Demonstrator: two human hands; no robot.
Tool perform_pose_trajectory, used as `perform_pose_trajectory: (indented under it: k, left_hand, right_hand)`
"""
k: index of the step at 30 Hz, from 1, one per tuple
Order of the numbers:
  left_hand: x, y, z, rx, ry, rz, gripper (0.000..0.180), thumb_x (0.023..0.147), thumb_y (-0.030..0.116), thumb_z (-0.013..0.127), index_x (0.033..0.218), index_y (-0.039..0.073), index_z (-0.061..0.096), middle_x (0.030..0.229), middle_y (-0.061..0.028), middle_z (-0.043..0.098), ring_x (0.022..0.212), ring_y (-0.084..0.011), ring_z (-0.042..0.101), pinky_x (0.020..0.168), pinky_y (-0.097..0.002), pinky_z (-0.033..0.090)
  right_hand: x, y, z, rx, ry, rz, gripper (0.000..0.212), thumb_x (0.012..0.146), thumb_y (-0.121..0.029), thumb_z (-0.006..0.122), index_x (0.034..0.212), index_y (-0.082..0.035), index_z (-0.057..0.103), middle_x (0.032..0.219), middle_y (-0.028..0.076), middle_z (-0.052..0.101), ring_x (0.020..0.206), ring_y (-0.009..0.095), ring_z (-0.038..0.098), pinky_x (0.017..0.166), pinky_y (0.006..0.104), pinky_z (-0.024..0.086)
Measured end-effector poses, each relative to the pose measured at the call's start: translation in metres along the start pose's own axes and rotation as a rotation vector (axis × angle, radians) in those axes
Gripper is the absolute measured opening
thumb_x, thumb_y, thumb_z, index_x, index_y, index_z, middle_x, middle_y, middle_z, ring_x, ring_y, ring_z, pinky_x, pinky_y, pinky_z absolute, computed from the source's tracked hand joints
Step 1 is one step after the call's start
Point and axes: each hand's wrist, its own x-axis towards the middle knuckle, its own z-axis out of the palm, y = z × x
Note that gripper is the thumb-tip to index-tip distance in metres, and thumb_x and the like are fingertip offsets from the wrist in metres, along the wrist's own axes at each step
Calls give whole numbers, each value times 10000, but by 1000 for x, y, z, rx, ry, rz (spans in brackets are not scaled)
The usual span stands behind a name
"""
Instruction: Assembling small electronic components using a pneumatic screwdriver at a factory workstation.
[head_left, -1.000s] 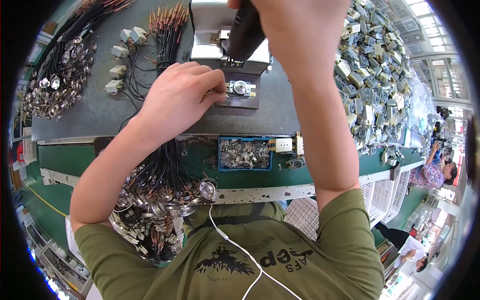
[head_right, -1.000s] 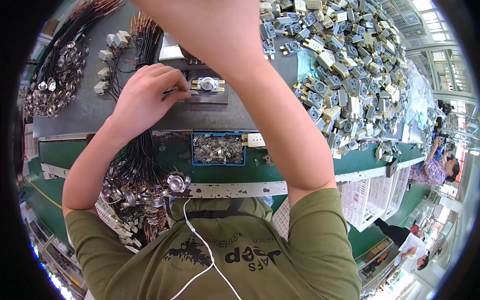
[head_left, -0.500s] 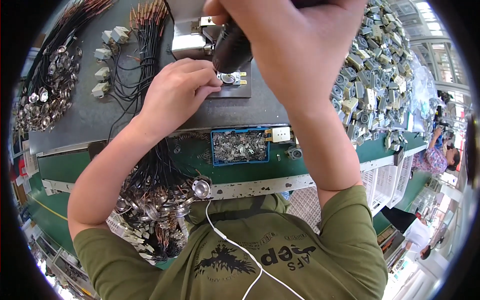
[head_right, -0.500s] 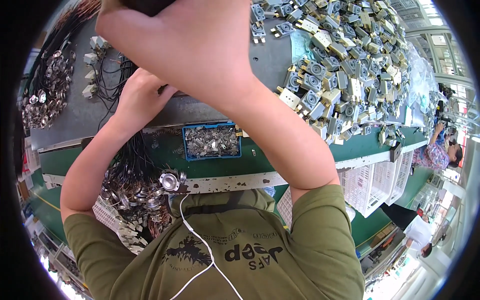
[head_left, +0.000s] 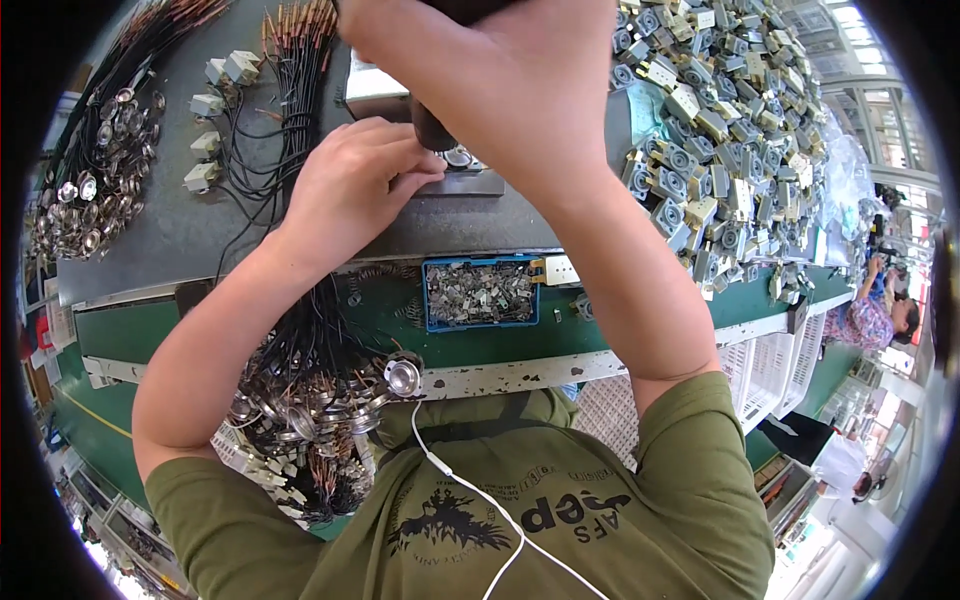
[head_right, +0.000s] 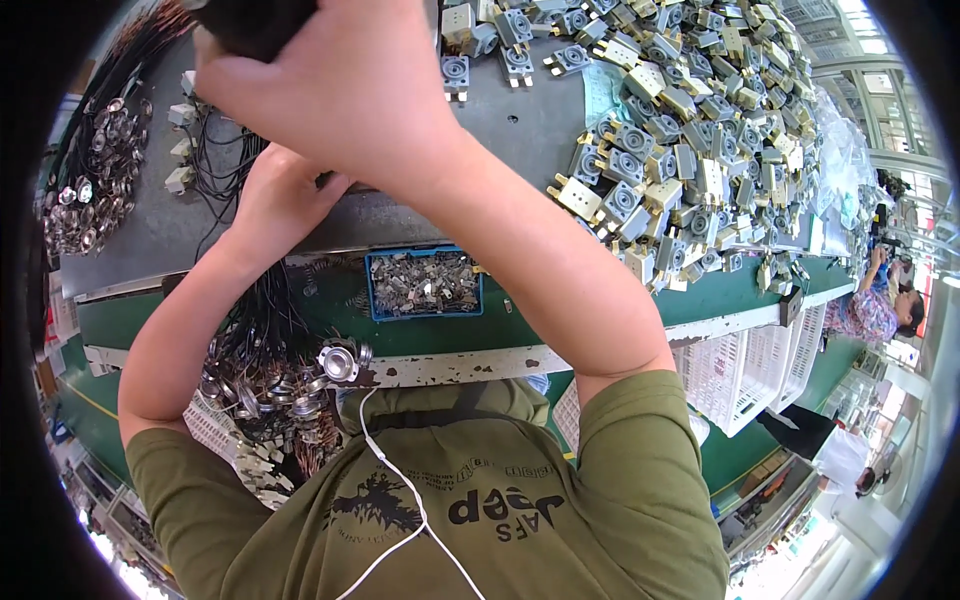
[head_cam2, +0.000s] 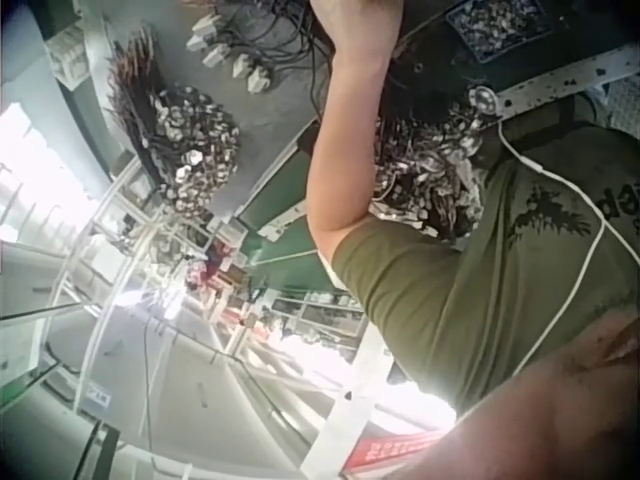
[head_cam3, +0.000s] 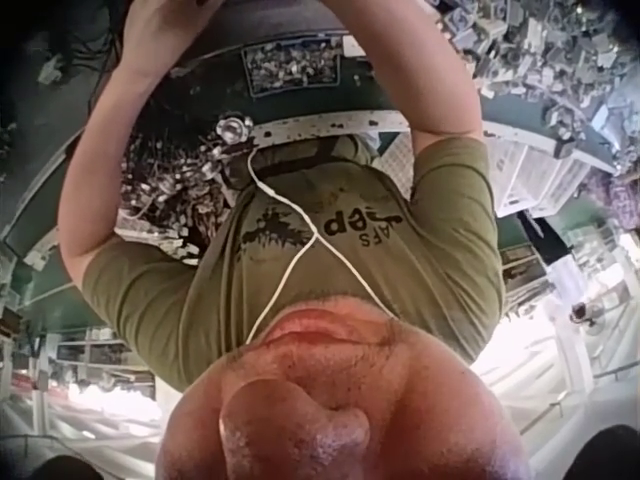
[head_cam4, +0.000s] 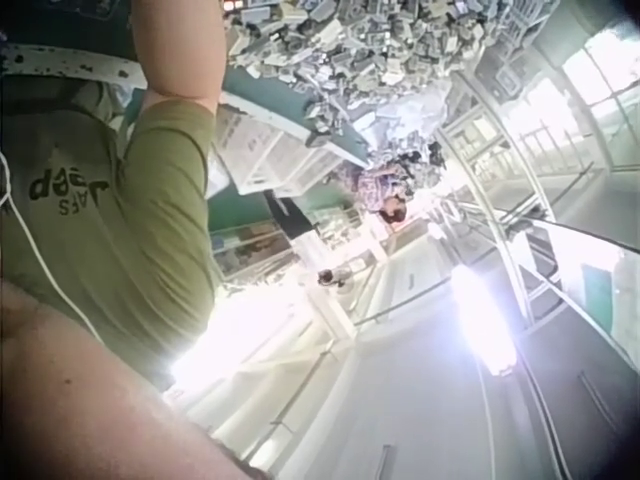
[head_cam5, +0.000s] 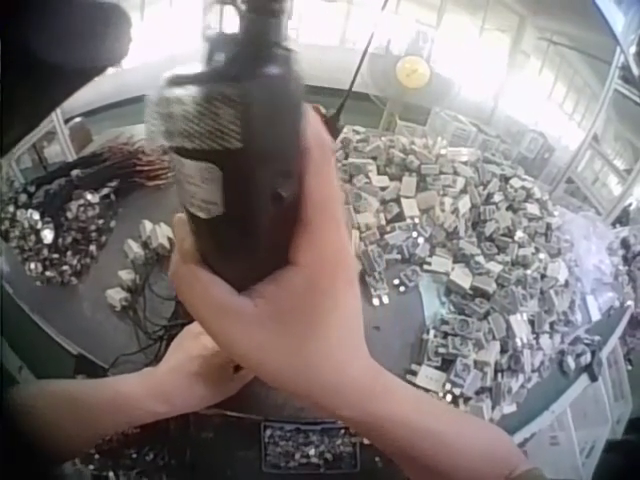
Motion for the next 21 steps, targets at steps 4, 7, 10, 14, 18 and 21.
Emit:
perform_pose_trajectory:
  k: [4, 7, 10, 14, 18, 21]
  left_hand:
    - [-2, 2, 1, -9, -14, -42, 159, 852, 151, 753, 968, 62, 691, 932, -73, 695, 908, -302, 659, 840, -414, 532]
    - [1, -1, 3, 30, -29, -162, 281, 882, 208, 751, 1080, 47, 634, 991, -116, 687, 943, -345, 663, 847, -441, 532]
    - [5, -5, -1, 30, -174, -163, 298, 898, 267, 741, 993, 25, 595, 923, -123, 676, 933, -347, 675, 803, -450, 541]
    - [10, -8, -3, 66, -220, -134, 297, 893, 280, 746, 974, 28, 609, 911, -129, 675, 920, -348, 677, 795, -453, 546]
    - [7, -21, 11, 16, -171, -154, 297, 886, 288, 751, 929, 22, 625, 921, -131, 680, 925, -352, 681, 797, -455, 553]
    - [2, -16, 11, 53, -153, -133, 297, 882, 293, 756, 926, 23, 641, 953, -127, 678, 926, -351, 682, 811, -448, 556]
  right_hand:
    - [1, -4, 8, -43, -73, -56, 896, 833, -54, 796, 1562, -24, 275, 1318, 159, 564, 1186, 230, 620, 1005, 371, 521]
    - [7, -1, 3, -239, -154, -22, 817, 839, -26, 788, 1515, -21, 329, 1296, 145, 584, 1164, 214, 635, 972, 354, 542]
    - [0, -1, 10, -35, -98, 59, 788, 839, -10, 783, 1495, -22, 347, 1273, 137, 593, 1144, 210, 646, 944, 341, 553]
    - [-2, 13, 5, 26, -83, 21, 744, 839, 10, 777, 1462, -23, 372, 1232, 127, 604, 1101, 207, 662, 899, 324, 569]
    - [4, 16, 8, -127, -172, -155, 698, 835, 19, 780, 1417, -21, 396, 1190, 120, 610, 1058, 193, 664, 869, 320, 574]
    - [-11, -6, 17, 8, 18, 121, 695, 838, 16, 788, 1407, -20, 391, 1187, 112, 612, 1045, 171, 667, 866, 302, 568]
